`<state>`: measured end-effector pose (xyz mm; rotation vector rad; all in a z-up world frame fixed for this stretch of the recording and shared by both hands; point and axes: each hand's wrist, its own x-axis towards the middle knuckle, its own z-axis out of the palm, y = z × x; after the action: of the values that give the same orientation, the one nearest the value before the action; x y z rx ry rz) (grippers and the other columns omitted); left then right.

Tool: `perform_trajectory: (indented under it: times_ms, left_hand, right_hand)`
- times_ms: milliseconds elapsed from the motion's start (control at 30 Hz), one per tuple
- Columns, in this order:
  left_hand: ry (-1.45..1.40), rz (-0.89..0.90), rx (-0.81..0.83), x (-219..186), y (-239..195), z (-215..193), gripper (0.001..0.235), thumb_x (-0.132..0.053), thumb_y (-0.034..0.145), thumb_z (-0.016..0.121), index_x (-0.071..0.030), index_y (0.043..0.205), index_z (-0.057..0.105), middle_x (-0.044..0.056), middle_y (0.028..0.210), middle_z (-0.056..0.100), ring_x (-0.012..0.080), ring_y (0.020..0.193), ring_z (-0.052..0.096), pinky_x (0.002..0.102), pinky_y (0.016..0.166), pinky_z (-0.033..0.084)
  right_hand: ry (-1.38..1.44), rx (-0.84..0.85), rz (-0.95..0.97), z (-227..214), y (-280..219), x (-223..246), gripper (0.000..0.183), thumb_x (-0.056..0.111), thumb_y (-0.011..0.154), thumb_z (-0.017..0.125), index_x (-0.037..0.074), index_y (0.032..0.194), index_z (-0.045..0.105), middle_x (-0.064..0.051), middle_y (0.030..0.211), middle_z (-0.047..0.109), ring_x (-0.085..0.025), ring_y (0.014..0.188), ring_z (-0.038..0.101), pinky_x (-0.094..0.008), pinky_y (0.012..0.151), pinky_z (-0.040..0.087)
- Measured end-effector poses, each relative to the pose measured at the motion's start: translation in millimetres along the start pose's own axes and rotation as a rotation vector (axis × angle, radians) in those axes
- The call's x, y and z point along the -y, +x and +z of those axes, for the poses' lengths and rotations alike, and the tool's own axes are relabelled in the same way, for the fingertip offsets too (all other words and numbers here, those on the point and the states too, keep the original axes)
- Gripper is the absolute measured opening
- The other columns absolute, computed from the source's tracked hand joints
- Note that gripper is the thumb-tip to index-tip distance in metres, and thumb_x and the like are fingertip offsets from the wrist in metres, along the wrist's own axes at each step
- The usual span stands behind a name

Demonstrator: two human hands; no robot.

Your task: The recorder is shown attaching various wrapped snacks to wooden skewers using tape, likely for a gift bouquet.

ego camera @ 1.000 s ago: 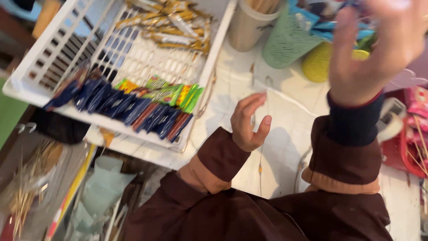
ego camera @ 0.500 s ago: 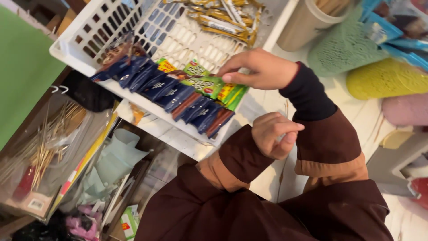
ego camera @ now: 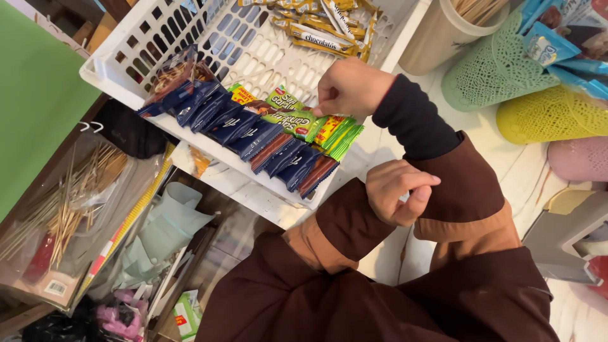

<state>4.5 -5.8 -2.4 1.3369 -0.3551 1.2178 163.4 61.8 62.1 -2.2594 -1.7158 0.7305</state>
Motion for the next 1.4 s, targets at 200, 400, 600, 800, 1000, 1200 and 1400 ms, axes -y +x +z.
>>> perform_trajectory:
  times_ms: [200, 400, 600, 800, 1000, 1200, 1400]
  left_hand:
    - [0.003, -0.016, -0.019, 3, -3, 3, 0.009, -0.008, 0.099, 0.058, -0.003, 0.103, 0.064, 0.009, 0.086, 0.069, 0.0250, 0.067, 0.064, 0.034, 0.061, 0.052]
    - [0.015, -0.023, -0.001, 5, -3, 2, 0.009, -0.007, 0.100, 0.057, -0.002, 0.103, 0.064, 0.010, 0.087, 0.069, 0.0251, 0.068, 0.064, 0.035, 0.065, 0.053]
    - [-0.195, -0.396, 0.044, 28, -22, 14, 0.024, -0.020, 0.108, 0.055, 0.001, 0.109, 0.066, 0.011, 0.087, 0.070, 0.0202, 0.070, 0.064, 0.030, 0.065, 0.052]
    - [-1.107, -1.075, 0.109, 49, 12, 3, 0.067, -0.059, 0.101, 0.042, 0.001, 0.131, 0.052, 0.017, 0.100, 0.076, 0.0222, 0.084, 0.073, 0.033, 0.072, 0.060]
    - [-1.277, -1.171, 0.663, 43, 18, -12, 0.077, -0.054, 0.100, 0.060, 0.000, 0.153, 0.046, 0.017, 0.119, 0.074, 0.0201, 0.100, 0.073, 0.031, 0.085, 0.058]
    - [-0.619, -1.029, 0.790, 33, -5, 20, 0.061, -0.011, 0.094, 0.079, -0.004, 0.148, 0.051, 0.012, 0.113, 0.074, 0.0146, 0.100, 0.071, 0.027, 0.087, 0.059]
    - [-0.376, -0.874, 0.249, 54, -24, 28, 0.056, -0.002, 0.096, 0.075, 0.000, 0.146, 0.049, 0.013, 0.114, 0.072, 0.0166, 0.101, 0.071, 0.029, 0.088, 0.060]
  right_hand:
    - [-0.007, 0.021, 0.059, 0, -4, 8, 0.029, 0.029, 0.091, 0.077, 0.002, 0.081, 0.073, -0.011, 0.073, 0.071, -0.023, 0.064, 0.066, -0.036, 0.062, 0.053]
    - [0.365, -0.209, -0.250, -27, -44, 5, 0.008, 0.010, 0.100, 0.066, 0.003, 0.100, 0.064, -0.011, 0.110, 0.074, -0.016, 0.095, 0.069, -0.031, 0.082, 0.057]
    - [0.670, -0.459, -0.217, -73, -156, 34, 0.004, 0.002, 0.110, 0.050, 0.004, 0.108, 0.046, -0.027, 0.130, 0.068, -0.021, 0.099, 0.069, -0.031, 0.090, 0.057]
    - [1.012, -0.759, -0.165, -47, -263, 5, 0.007, 0.010, 0.108, 0.053, 0.005, 0.107, 0.048, -0.040, 0.122, 0.063, -0.033, 0.096, 0.073, -0.035, 0.076, 0.061]
    - [1.251, -0.752, -0.009, 39, -320, -94, 0.015, 0.015, 0.106, 0.054, 0.002, 0.101, 0.050, -0.043, 0.099, 0.065, -0.040, 0.082, 0.072, -0.040, 0.076, 0.061]
    - [1.581, -0.853, -0.047, 95, -294, -140, 0.025, 0.029, 0.114, 0.053, 0.004, 0.113, 0.053, -0.031, 0.108, 0.068, -0.036, 0.097, 0.071, -0.041, 0.088, 0.059]
    - [1.729, -0.819, -0.070, 102, -242, -118, 0.050, 0.045, 0.105, 0.049, 0.004, 0.130, 0.060, -0.015, 0.119, 0.069, -0.026, 0.106, 0.071, -0.045, 0.087, 0.063]
